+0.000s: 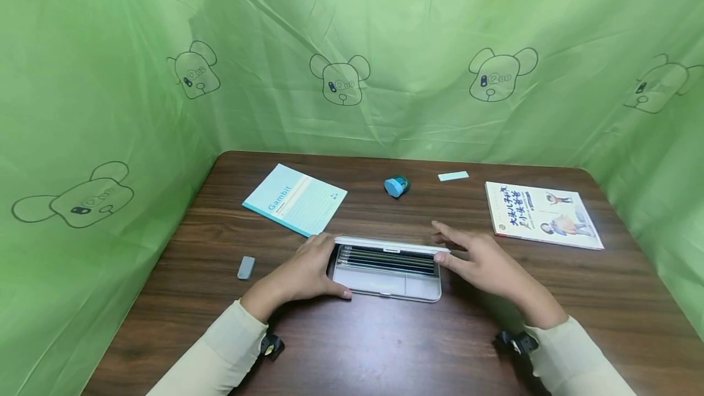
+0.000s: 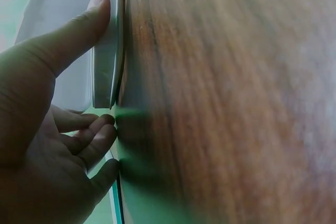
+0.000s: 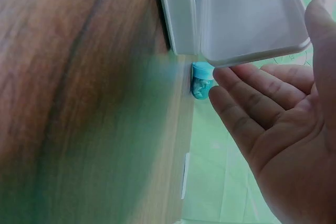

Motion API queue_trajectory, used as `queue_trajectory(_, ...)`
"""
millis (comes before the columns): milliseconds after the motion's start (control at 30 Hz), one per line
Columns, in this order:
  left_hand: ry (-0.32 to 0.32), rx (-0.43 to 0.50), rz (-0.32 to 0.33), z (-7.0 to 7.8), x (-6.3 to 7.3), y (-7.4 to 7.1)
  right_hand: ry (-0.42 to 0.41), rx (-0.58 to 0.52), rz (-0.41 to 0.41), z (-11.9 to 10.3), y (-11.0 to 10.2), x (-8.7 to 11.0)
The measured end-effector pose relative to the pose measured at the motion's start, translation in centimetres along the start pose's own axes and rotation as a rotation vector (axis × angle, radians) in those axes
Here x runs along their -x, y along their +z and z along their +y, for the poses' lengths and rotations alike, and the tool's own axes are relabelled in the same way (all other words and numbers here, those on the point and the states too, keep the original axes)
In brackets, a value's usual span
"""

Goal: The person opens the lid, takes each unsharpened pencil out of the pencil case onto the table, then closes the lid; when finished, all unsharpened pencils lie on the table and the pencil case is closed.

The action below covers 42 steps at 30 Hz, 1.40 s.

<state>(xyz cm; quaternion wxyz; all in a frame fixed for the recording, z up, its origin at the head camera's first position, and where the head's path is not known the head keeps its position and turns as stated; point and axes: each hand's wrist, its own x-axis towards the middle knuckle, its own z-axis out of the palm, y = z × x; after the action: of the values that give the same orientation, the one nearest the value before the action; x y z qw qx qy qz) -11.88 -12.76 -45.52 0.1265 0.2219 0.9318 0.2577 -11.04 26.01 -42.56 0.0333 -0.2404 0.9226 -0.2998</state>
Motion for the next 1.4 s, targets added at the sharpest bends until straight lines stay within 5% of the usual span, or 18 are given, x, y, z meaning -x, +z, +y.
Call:
queue_trajectory(800,0.041,-0.057,0.009,0.0,0.7,0.0,0.21,0.017,0.12,1.7,-1.9,-4.1)
queue_trajectory(1400,0.079,-0.057,0.0,0.1,0.9,0.2,0.331,0.079,-0.018,5.1,-1.1,-6.1)
